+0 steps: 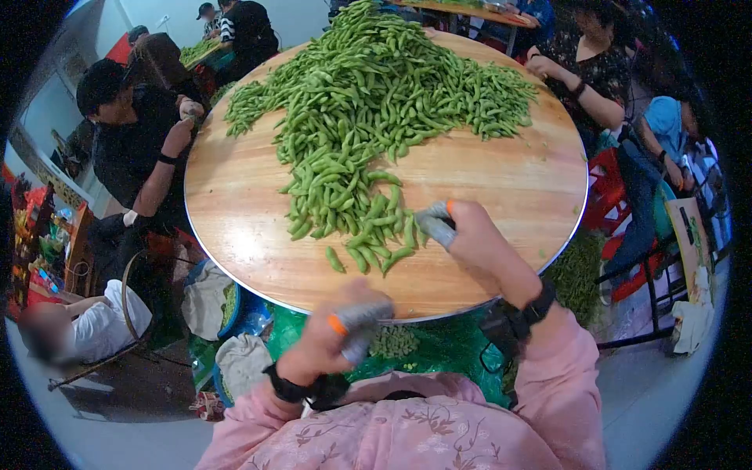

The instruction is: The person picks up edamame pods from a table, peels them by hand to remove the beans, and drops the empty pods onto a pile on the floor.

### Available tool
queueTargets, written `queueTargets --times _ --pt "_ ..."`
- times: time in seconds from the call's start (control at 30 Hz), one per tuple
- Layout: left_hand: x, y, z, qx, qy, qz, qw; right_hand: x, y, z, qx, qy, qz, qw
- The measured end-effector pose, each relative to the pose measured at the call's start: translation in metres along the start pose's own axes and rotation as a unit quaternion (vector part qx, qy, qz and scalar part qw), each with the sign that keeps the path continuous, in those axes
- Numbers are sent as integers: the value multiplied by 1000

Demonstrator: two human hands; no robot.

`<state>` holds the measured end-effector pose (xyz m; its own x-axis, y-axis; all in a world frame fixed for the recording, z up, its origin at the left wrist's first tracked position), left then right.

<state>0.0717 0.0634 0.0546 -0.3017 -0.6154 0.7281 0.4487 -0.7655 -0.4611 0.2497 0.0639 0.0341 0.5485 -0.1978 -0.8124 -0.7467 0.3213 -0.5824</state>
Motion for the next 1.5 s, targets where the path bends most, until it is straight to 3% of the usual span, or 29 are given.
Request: queueTargets --times 0.03,0.1,0.17,0.2,0.27,0.33,0.4,0.47,0.53,0.57,0.63,0.67,0.73,0.77,0.83,0.87,1.03,1.1,1.2,1.5 --pt "-7 -20 -2 50 -6 89 995 3 -3 -13 0 13 38 999" --pt "-28 -48 3 67 -59 225 970 18 -3 -39 0 28 78 997" --pt "-50 -53 4 33 -74 294 952 34 -4 -62 23 29 231 972" --pt "-62 -51 3 0 -87 360 929 40 -1 -72 24 31 233 972" --pt "-79 -46 2 -24 -98 350 931 58 14 -91 -5 92 318 944" --pt "-85 -42 4 -48 -107 339 933 55 19 -99 -4 106 321 941" --pt "-96 -46 0 -49 -190 307 931 33 18 -100 36 44 196 979" --pt "-92 -41 3 -45 -174 312 933 17 27 -92 38 21 152 987" --pt "-89 -38 -1 -33 -226 314 922 -20 36 -86 52 -99 -39 993" --pt "-83 -32 -2 -34 -226 315 921 -23 39 -85 52 -99 -38 993" --pt "-79 -29 -12 87 -277 28 956 -15 63 -81 -61 -37 105 992" --pt "-72 -23 -14 87 -277 29 957 -16 64 -80 -60 -37 106 992" --pt "-55 -14 -16 136 -252 -46 957 -3 63 -81 -42 40 278 959" --pt "-44 -9 -14 129 -221 -13 967 -6 60 -82 -39 43 277 959" --pt "-24 -1 -5 109 -176 36 978 -13 66 -87 -95 77 406 906" --pt "-12 3 -1 92 -132 89 983 -11 65 -89 -93 79 405 906" --pt "-23 16 -4 58 -184 97 976 -6 63 -96 -91 74 436 892" --pt "-5 22 4 5 -110 235 966 -7 61 -96 -89 74 425 898" --pt "4 25 4 -4 -54 301 952 -5 61 -98 -83 83 416 902" --pt "8 34 1 -12 -23 324 946 4 62 -100 -65 92 407 906"
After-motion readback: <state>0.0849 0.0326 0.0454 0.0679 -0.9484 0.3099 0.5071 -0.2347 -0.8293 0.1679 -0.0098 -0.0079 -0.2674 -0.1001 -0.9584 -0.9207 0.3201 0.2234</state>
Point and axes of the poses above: each hand's wrist, its own z-axis towards the middle knuckle, its own y-axis out of the palm, x = y × z, the point moved 10 cm from there along z, towards the middle knuckle, and after that the axes turned 2 degrees about y, right-handed, at the moved point
